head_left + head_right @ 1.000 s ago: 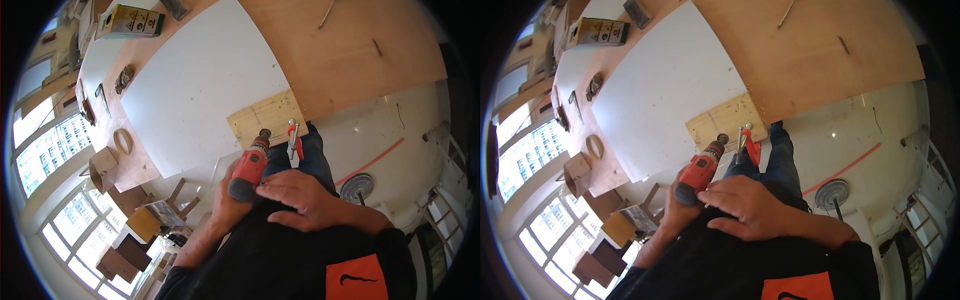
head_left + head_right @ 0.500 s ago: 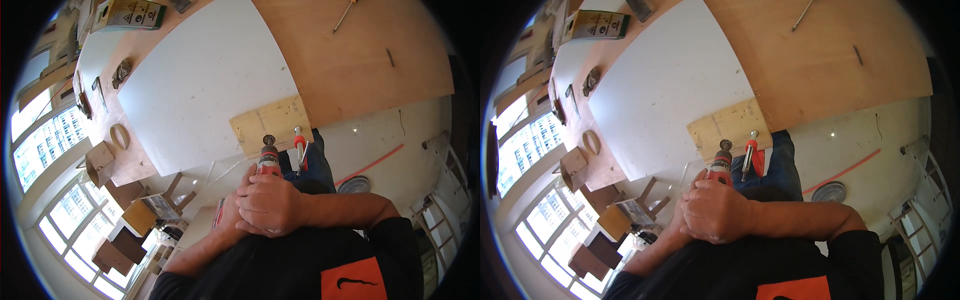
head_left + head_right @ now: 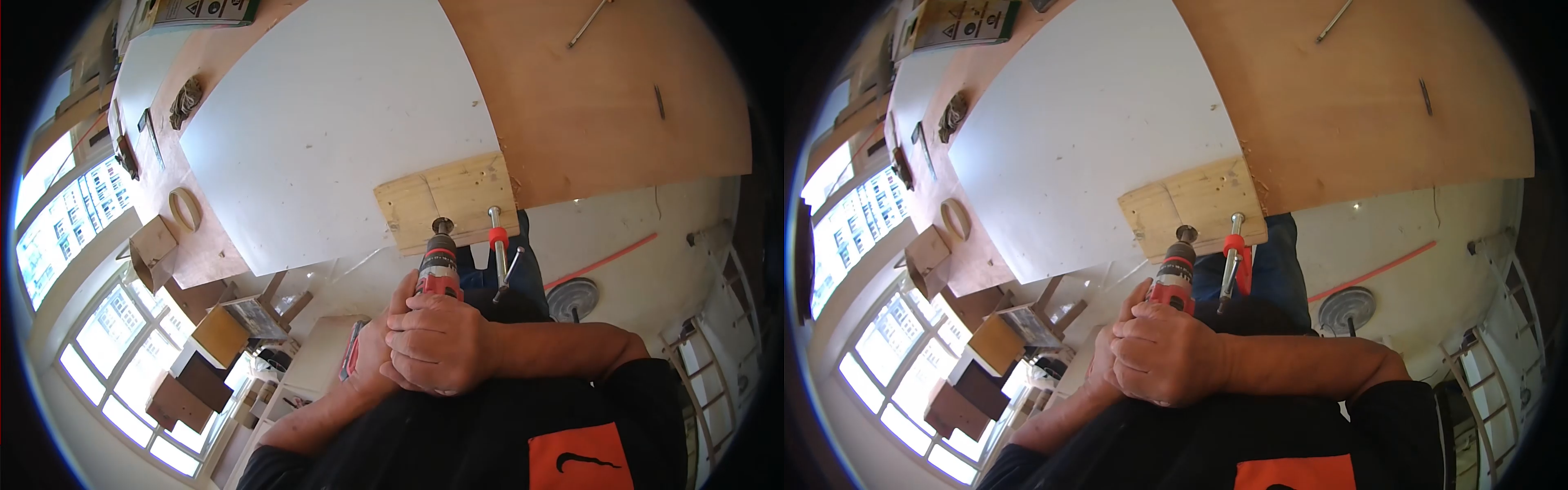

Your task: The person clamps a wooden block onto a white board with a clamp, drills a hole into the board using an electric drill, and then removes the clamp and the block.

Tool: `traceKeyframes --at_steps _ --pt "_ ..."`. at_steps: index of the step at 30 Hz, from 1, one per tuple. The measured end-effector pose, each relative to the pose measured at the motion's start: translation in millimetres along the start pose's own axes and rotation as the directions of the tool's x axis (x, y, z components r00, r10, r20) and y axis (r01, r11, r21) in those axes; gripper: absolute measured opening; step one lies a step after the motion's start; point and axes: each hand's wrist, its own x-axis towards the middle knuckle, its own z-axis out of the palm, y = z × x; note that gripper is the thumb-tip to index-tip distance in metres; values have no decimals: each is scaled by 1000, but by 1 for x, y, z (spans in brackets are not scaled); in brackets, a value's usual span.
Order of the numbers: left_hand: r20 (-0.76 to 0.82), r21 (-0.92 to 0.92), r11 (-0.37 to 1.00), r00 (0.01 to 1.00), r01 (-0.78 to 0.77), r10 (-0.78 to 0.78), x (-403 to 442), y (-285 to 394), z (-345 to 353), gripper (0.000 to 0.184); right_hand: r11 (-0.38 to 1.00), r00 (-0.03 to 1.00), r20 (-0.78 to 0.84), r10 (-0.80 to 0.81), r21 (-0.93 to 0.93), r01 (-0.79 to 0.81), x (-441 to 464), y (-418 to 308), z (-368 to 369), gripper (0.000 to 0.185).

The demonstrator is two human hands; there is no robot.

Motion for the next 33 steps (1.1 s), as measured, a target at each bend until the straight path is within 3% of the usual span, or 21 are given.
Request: traceKeyframes --at_steps 4,8,10,14,16,23,27,29,33 --pt "67 -27 1000 998 -16 18 0 -3 -1 50 1000 1000 -2 8 11 -8 1 2 2 21" --pt "278 175 980 959 -96 44 0 24 -14 60 1000 1000 5 13 29 -13 1 4 1 19" --pt "275 198 974 960 -107 50 1 25 -15 60 999 1000 7 7 37 -7 3 6 0 19" --pt "68 107 993 997 -55 48 -3 2 -5 49 998 1000 -5 9 57 -9 2 6 0 19" --pt "59 105 993 997 -62 56 -1 13 -2 50 998 1000 -4 6 65 -6 1 7 -1 19" --pt "172 219 974 985 -62 24 -3 23 -9 58 996 1000 14 13 93 -14 5 9 -6 17" --pt "125 304 940 984 -157 124 -3 28 -10 62 995 1000 11 14 97 -15 6 11 -6 17" --pt "205 359 926 978 -115 43 -1 43 -17 63 994 1000 15 18 110 -20 7 12 -6 17" --pt "173 332 933 982 -136 81 -2 16 -11 62 993 998 -56 20 114 -14 10 13 0 24"
